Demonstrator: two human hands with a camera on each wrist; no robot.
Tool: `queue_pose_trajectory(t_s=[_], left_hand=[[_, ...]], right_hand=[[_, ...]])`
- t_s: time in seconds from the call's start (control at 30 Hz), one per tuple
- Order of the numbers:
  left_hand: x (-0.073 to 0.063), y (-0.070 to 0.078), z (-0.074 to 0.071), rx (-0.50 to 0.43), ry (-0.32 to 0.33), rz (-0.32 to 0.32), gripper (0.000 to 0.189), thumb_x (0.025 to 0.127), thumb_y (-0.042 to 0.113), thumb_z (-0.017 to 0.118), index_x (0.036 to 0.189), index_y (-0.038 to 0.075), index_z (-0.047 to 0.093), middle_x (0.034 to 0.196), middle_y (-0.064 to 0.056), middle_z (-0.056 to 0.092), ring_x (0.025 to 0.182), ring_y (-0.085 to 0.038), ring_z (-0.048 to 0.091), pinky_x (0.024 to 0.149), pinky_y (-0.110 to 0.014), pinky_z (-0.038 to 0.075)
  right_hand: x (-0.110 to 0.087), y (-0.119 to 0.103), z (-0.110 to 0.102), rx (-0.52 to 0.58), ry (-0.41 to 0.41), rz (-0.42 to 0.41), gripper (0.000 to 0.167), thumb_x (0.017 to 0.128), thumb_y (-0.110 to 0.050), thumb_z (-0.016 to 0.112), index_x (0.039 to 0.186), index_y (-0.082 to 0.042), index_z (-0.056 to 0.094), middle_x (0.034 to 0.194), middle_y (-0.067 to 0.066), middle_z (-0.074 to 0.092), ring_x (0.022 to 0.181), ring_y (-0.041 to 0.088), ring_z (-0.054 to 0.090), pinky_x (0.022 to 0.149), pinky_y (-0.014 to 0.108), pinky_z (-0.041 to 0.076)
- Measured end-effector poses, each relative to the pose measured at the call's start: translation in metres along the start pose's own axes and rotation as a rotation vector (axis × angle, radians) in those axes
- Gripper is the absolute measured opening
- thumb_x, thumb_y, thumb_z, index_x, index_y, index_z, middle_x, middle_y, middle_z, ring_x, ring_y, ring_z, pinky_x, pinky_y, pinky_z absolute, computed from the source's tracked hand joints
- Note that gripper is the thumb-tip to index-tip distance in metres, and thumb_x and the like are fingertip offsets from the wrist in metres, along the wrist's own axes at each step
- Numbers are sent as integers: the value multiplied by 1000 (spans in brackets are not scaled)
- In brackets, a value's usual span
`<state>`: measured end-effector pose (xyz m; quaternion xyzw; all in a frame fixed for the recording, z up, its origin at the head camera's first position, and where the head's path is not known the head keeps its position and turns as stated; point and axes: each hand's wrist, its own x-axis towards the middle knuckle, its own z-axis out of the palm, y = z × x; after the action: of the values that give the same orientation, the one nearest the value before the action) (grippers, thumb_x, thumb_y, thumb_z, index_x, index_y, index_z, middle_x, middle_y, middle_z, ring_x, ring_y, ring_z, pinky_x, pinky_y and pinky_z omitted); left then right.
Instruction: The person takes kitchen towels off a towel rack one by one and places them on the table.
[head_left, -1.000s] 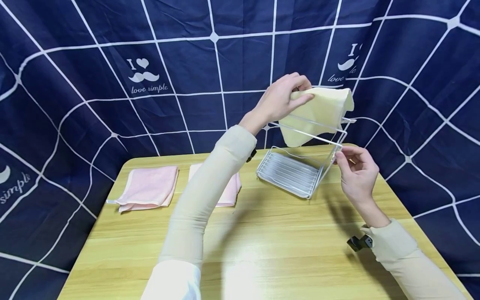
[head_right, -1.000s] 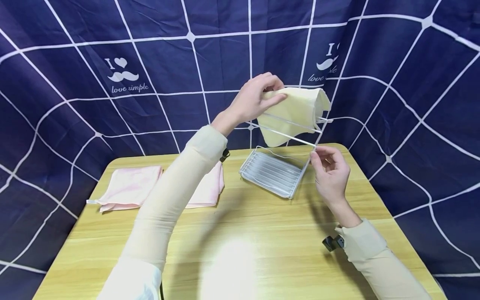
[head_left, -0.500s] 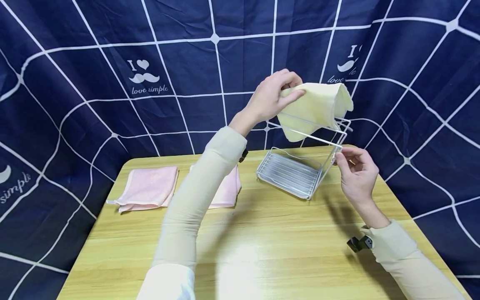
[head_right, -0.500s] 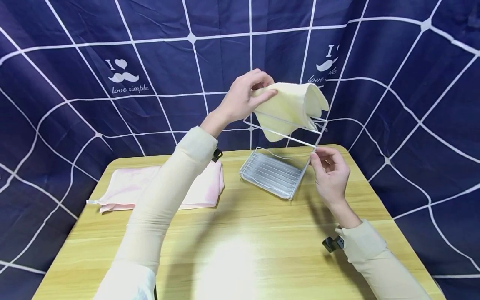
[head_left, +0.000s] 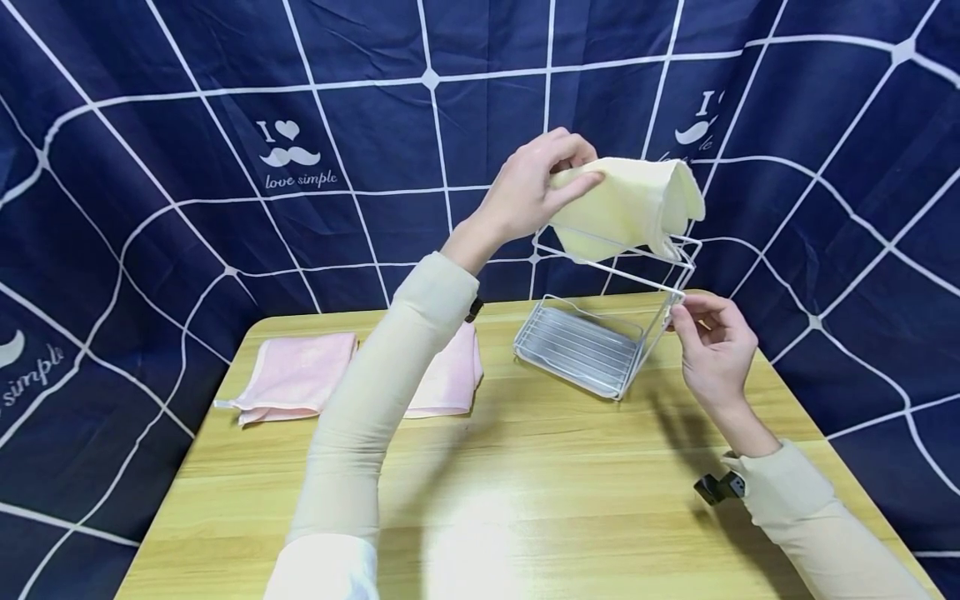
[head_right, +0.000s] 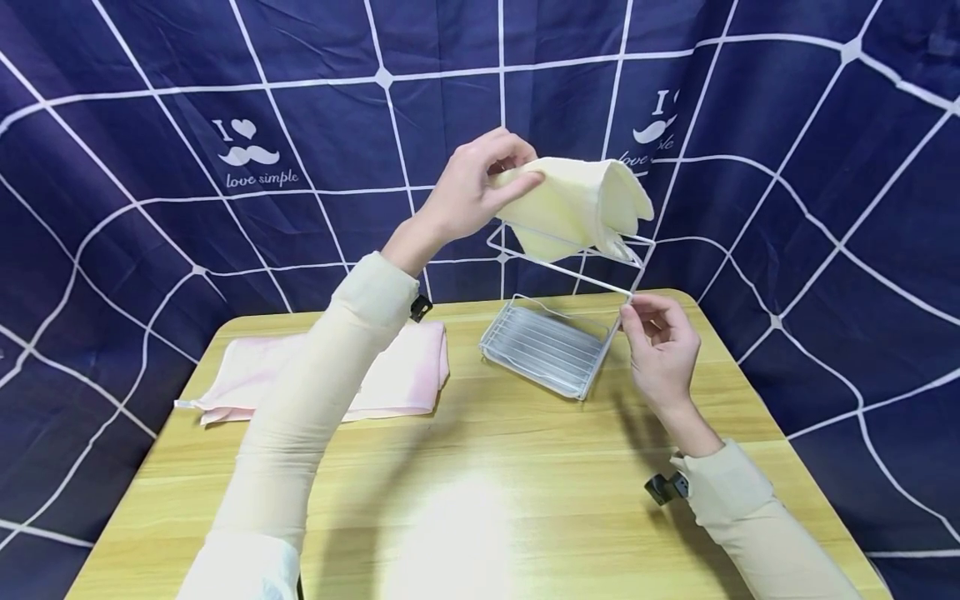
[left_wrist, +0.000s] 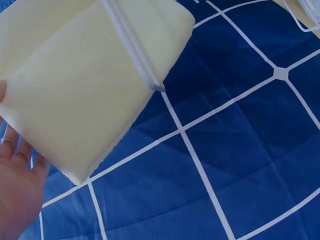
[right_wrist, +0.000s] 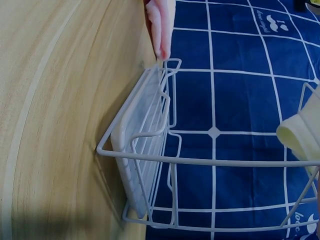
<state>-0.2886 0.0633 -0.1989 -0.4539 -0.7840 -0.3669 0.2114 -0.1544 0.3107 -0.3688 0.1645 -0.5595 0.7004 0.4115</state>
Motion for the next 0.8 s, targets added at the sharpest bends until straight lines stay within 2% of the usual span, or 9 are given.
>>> queue_pose_trajectory(t_s=[0.33,0.63,0.8], left_hand=[[-16,1,-16,-71,53,37,18,101,22,73,105,5,74,91,0,54,81,-11,46,75,-21,35],[-26,3,-33,-108,73,-3,18,100,21,73,105,3,73,91,-1,53,82,-12,46,76,-22,35],[-33,3,-41,-102,85,0,18,100,20,73,103,2,73,91,-2,53,82,-12,46,77,-22,35]], right_hand=[[-1,2,0,-3,-1,-7,14,89,25,63,102,20,66,88,8,77,70,13,71,65,19,58],[-1,2,-1,-10,7,-1,14,89,23,64,102,20,66,88,7,77,70,12,72,65,19,58],[-1,3,-2,-11,6,2,14,89,22,64,102,19,67,88,6,77,70,12,72,65,18,58]])
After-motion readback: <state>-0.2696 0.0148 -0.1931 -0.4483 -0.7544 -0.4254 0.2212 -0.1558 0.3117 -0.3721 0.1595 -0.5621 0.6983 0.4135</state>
